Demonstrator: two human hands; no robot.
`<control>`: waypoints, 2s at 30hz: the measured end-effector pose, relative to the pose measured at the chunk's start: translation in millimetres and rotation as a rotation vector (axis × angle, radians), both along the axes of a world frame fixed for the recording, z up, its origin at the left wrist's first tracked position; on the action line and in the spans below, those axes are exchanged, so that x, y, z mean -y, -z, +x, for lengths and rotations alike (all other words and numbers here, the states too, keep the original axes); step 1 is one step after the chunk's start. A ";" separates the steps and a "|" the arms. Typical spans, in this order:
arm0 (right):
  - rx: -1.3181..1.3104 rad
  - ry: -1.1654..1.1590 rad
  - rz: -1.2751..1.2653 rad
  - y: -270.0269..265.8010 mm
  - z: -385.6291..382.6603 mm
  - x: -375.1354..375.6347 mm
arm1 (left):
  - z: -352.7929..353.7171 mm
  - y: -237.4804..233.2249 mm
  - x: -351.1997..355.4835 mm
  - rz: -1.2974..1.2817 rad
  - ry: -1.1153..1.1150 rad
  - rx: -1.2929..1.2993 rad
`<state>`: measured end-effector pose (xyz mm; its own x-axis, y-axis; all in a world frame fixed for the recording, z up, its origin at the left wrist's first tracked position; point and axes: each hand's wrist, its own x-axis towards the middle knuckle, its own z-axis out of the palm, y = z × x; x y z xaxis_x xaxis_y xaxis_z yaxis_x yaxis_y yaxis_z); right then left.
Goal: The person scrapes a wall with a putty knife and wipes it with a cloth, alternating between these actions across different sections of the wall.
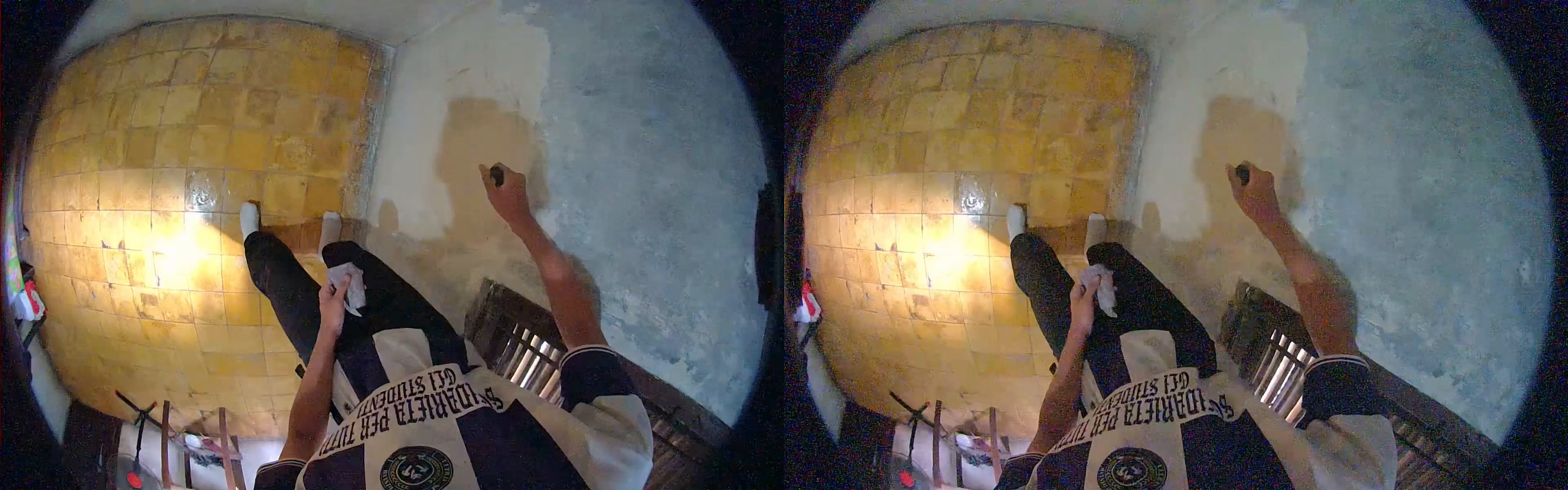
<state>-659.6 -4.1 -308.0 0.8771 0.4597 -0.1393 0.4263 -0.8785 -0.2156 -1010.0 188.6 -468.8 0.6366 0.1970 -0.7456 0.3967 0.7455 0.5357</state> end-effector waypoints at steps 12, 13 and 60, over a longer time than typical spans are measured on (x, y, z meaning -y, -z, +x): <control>0.063 -0.067 0.020 -24.8 -6.7 -37.8 | 5.6 -9.6 -13.3 -0.042 -0.016 0.031; 0.035 0.006 0.027 -34.4 -3.3 -43.8 | 6.6 -10.0 -12.2 -0.031 -0.017 0.032; 0.182 -0.171 0.082 11.4 -3.7 -35.1 | -4.4 5.5 -15.9 -0.079 0.026 0.015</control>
<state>-663.3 31.0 -319.4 0.7927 0.6068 0.0575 0.6055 -0.7730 -0.1892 -1014.4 204.6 -474.3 0.6523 0.1211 -0.7482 0.4089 0.7750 0.4819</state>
